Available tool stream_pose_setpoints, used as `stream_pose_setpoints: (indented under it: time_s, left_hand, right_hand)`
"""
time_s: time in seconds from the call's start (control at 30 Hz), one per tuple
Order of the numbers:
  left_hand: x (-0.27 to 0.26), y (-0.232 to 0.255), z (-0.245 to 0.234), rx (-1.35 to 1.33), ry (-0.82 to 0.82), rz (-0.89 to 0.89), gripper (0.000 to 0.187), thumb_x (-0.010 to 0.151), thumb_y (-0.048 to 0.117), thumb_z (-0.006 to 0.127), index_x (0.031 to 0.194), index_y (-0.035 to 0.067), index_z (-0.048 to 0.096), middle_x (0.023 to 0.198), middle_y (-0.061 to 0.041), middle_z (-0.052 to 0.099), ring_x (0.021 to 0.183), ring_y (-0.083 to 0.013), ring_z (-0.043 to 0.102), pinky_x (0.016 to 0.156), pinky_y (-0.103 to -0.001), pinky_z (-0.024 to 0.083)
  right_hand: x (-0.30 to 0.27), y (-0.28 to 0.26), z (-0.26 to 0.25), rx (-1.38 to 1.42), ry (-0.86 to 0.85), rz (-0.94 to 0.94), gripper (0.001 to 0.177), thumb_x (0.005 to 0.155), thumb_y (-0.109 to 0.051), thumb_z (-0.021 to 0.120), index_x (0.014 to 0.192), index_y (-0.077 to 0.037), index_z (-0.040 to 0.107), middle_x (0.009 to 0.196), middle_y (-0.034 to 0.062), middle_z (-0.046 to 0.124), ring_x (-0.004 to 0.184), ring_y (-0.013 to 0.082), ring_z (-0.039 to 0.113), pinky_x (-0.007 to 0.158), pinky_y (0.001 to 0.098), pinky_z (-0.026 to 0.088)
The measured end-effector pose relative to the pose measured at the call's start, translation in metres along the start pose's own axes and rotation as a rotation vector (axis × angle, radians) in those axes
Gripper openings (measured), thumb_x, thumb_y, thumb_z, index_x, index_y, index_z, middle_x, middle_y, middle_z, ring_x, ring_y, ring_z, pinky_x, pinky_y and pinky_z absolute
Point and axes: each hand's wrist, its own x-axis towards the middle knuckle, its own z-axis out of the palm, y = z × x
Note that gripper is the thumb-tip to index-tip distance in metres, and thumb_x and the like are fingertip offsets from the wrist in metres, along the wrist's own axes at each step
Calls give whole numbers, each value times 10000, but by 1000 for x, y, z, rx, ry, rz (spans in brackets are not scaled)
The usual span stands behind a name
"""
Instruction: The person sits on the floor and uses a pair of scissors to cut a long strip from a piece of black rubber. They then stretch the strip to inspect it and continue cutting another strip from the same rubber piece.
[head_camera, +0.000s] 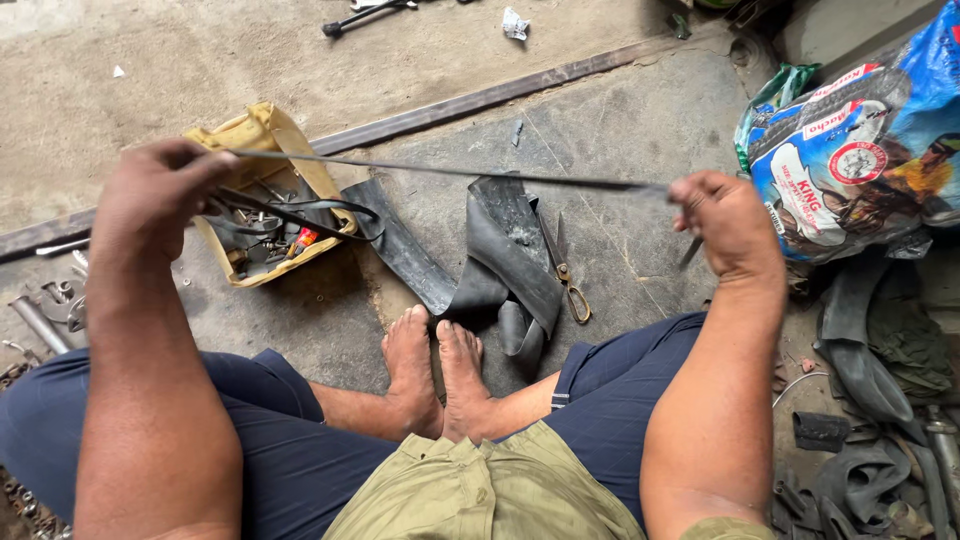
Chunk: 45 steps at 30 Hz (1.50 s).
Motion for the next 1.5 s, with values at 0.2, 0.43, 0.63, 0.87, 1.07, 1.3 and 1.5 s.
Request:
stream_pose_setpoints:
  time_s: [0.2,0.43,0.63,0.87,1.07,1.3,1.5]
  left_hand:
    - [0,-6,15,815,-209,110,386,788,318,863,1078,92,744,943,-137,749,852,-303,706,778,-470,564]
    - [-9,0,14,958,362,208,219,906,100,665,1110,37,713,1016,-212,717,963,-350,678,838,-495,552]
    - [-66,78,113,301,-332,398,229,866,118,712,1089,71,697,955,-85,753,892,-176,718,832,-337,604]
    - [-116,140,184,-317,-652,657,195,902,58,713,1094,39,686,1037,-44,715,992,-120,670,914,-278,563]
    - [-74,92,123,-809,-143,303,151,999,62,716,1094,61,599,939,-51,656,883,-184,666,852,-329,612]
    - [-34,-18,191,-276,-444,-153,367,932,224,664,1241,27,663,1069,-123,729,936,-217,713,852,-343,587]
    - [-80,-25,231,558,-828,281,479,885,329,722,1297,89,670,1200,-119,762,1079,-226,736,929,-375,568]
  right_hand:
    - [47,55,-60,240,690,-3,176,988,-244,720,1056,-82,715,778,2,587,659,126,541,632,299,557]
    - [52,35,-67,83,922,-192,259,1025,-246,605,1204,-72,671,923,16,653,780,128,614,734,317,579]
    - [-3,-11,94,149,28,-410,355,1056,-249,505,1331,-63,633,1048,27,710,884,129,677,822,331,598]
    - [-59,-33,215,-23,-566,-393,471,813,-194,837,1203,-55,612,1126,45,661,1056,158,631,904,330,530]
    - [-35,-39,151,-260,-414,-256,248,898,-247,748,1037,-49,696,896,144,710,822,215,634,771,378,524]
    - [-42,-63,111,-454,110,-367,268,941,-275,724,1071,-56,640,943,113,723,878,220,692,789,381,541]
    - [-3,-75,33,-643,357,-274,261,912,-299,750,1005,-79,646,1006,121,714,933,283,707,814,409,555]
